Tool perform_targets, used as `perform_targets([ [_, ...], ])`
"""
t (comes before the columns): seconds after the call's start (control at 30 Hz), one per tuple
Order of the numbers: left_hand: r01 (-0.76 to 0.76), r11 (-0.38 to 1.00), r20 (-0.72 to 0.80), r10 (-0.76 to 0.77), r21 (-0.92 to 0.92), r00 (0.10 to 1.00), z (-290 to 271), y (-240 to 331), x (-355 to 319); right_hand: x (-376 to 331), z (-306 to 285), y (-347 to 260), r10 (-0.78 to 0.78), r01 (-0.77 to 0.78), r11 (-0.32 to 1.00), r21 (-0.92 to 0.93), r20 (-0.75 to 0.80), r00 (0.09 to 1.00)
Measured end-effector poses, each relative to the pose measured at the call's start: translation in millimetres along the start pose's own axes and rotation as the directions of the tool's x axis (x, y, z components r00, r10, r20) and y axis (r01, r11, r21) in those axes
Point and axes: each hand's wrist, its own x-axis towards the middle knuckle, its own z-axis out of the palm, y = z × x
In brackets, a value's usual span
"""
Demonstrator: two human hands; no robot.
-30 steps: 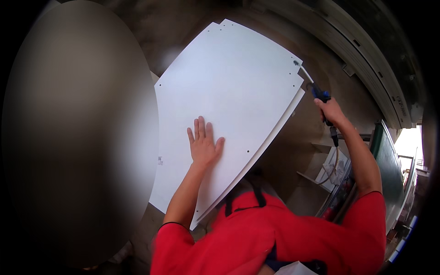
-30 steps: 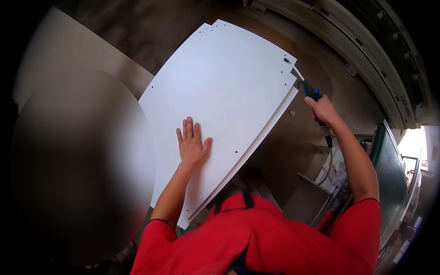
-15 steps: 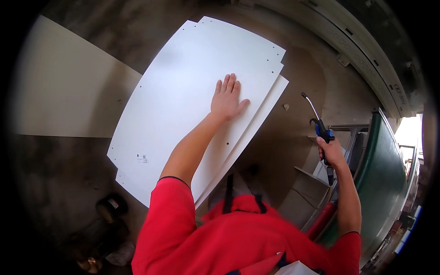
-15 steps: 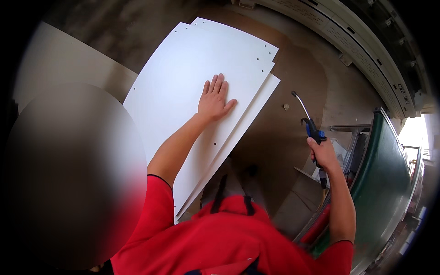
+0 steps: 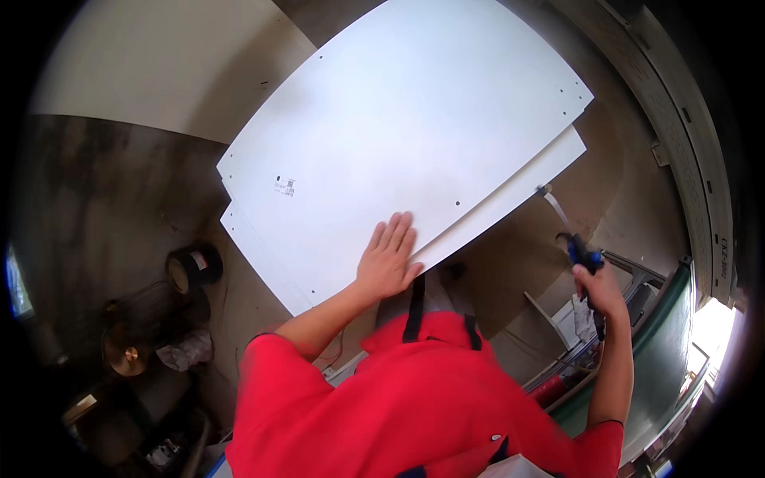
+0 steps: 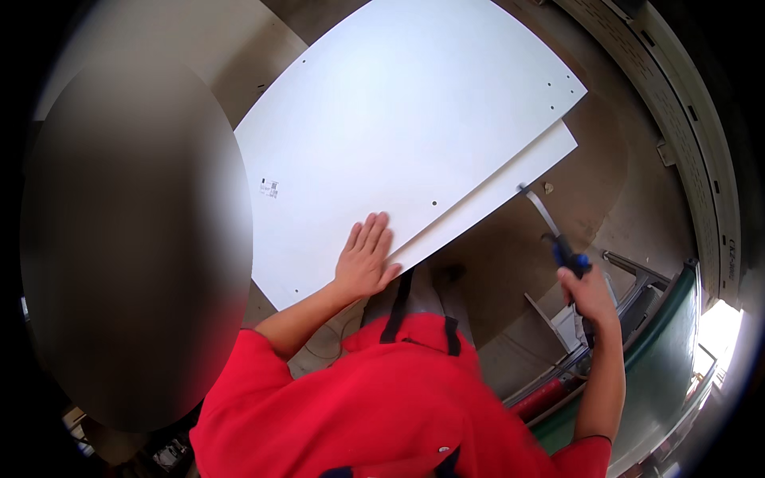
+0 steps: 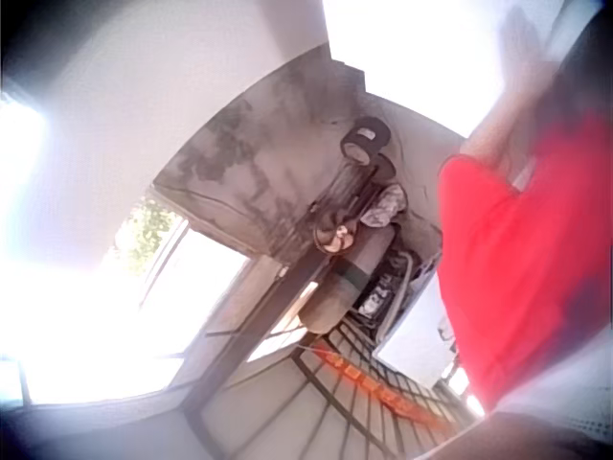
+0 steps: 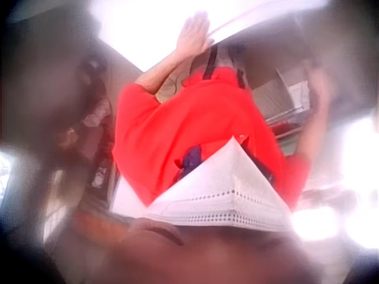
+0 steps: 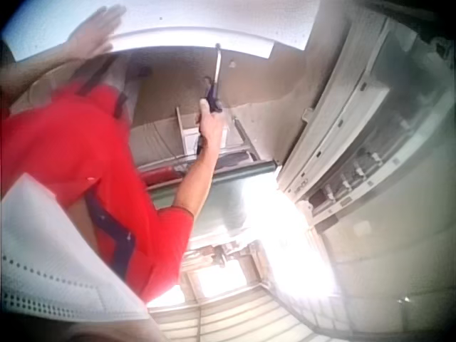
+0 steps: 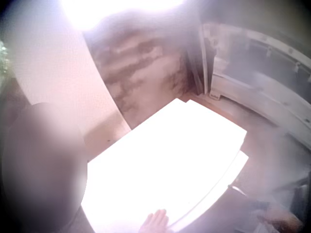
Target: The person uses a handheld air blower to clean dust and debris from multiple white rectangular panels on a green workbench. They repeatedly pick up each panel, blow air across its surface, and place it back down or move it aside.
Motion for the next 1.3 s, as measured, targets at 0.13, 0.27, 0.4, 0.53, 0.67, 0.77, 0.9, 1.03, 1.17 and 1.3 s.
perform_targets([
  [0.13,0.255,0.966,-0.049,-0.253,0.033,0.966,19.5,-50.6,-163.9,21.4,32.1,-32.3,-0.145,0.155,0.988,-0.010,0.288,0.947],
  [0.27,0.558,0.823,-0.206,-0.568,-0.110,0.797,1.6,-102.2,-189.0,29.0,65.1,-97.0,-0.111,0.184,0.979,-0.086,0.530,0.841],
  [0.4,0.910,0.380,-0.317,-0.894,-0.165,0.316,2.3,-149.4,-151.9,83.7,87.3,-136.3,-0.296,0.313,0.932,-0.184,0.115,0.948],
  [0.53,0.912,0.409,-0.330,-0.867,-0.042,0.373,-16.7,-193.9,-98.8,35.7,139.6,-167.1,-0.023,0.403,0.863,-0.304,0.774,0.633],
  [0.67,0.927,0.348,-0.374,-0.885,-0.139,0.276,-47.0,-282.8,-47.6,121.0,98.6,-156.2,-0.216,0.213,0.976,0.039,0.150,0.965],
  [0.77,0.950,0.261,-0.348,-0.918,-0.174,0.189,-78.0,-322.8,30.8,104.1,69.8,-161.6,-0.220,0.215,0.975,0.045,0.186,0.957],
  [0.9,0.755,0.655,-0.339,-0.719,-0.038,0.607,-83.7,-294.5,181.7,109.0,10.4,-114.7,-0.102,0.103,0.987,0.121,-0.017,0.995],
  [1.03,0.365,0.931,-0.290,-0.350,0.000,0.891,-62.0,-175.0,318.2,80.0,-0.5,-64.8,0.089,-0.001,0.907,0.421,-0.189,0.978],
  [1.17,-0.149,0.989,-0.125,0.150,0.017,0.981,-16.7,-32.2,355.8,14.1,14.5,-34.5,0.091,-0.073,0.953,0.296,-0.049,0.995],
  [1.3,-0.659,0.752,0.045,0.658,-0.009,0.751,28.9,91.5,297.5,-39.2,6.7,53.2,0.292,0.027,0.684,0.729,-0.308,0.905],
])
